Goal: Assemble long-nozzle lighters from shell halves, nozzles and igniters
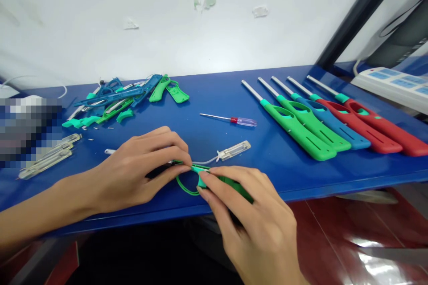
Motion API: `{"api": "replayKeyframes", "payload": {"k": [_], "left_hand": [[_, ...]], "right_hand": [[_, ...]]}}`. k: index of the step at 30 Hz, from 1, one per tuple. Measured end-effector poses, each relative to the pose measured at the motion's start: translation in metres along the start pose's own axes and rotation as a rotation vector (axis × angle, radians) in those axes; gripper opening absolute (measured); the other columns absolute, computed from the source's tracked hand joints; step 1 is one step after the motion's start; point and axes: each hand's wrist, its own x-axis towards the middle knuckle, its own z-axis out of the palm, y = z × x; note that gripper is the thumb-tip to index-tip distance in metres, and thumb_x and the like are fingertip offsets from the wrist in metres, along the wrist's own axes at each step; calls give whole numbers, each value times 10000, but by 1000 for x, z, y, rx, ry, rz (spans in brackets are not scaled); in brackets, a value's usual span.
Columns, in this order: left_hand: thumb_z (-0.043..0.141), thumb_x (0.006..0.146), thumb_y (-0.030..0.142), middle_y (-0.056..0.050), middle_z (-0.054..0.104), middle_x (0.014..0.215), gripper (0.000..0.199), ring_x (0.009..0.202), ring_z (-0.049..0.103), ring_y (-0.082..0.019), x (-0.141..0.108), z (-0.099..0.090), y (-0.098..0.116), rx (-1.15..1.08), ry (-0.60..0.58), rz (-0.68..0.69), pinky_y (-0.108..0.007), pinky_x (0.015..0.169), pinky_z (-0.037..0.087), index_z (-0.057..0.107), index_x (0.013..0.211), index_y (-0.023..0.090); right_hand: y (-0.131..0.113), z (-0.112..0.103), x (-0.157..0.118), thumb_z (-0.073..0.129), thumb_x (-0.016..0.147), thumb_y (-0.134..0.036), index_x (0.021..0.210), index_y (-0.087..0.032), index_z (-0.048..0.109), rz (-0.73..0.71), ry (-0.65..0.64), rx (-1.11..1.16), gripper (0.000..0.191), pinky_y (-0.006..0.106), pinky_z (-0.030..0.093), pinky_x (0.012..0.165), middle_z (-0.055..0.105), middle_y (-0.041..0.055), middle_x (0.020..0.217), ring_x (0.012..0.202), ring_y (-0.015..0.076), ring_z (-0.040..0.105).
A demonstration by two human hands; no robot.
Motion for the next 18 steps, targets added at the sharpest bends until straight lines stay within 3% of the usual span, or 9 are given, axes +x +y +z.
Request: {"api": "replayKeyframes", "payload": {"k": [10,18], "left_hand": [[531,1046,171,-52,669,1008,154,904,631,-180,0,-2,0,1,-2,-13,-297,739,488,675,1004,137],[529,1028,143,-64,662,982,161,865,602,-179,0,-4,2,16,27,9,-313,731,474,680,977,121]], "right_hand": [[4,0,-1,616,1007,-102,1172,-259,753,-17,-44,-8,266,223,481,963,739,-25,1140,1058,104,640],[5,-3,-4,642,991,-131,1253,-268,729,-42,-75,3,308,295,495,980,713,-2,1214,1135,152,627]]}}
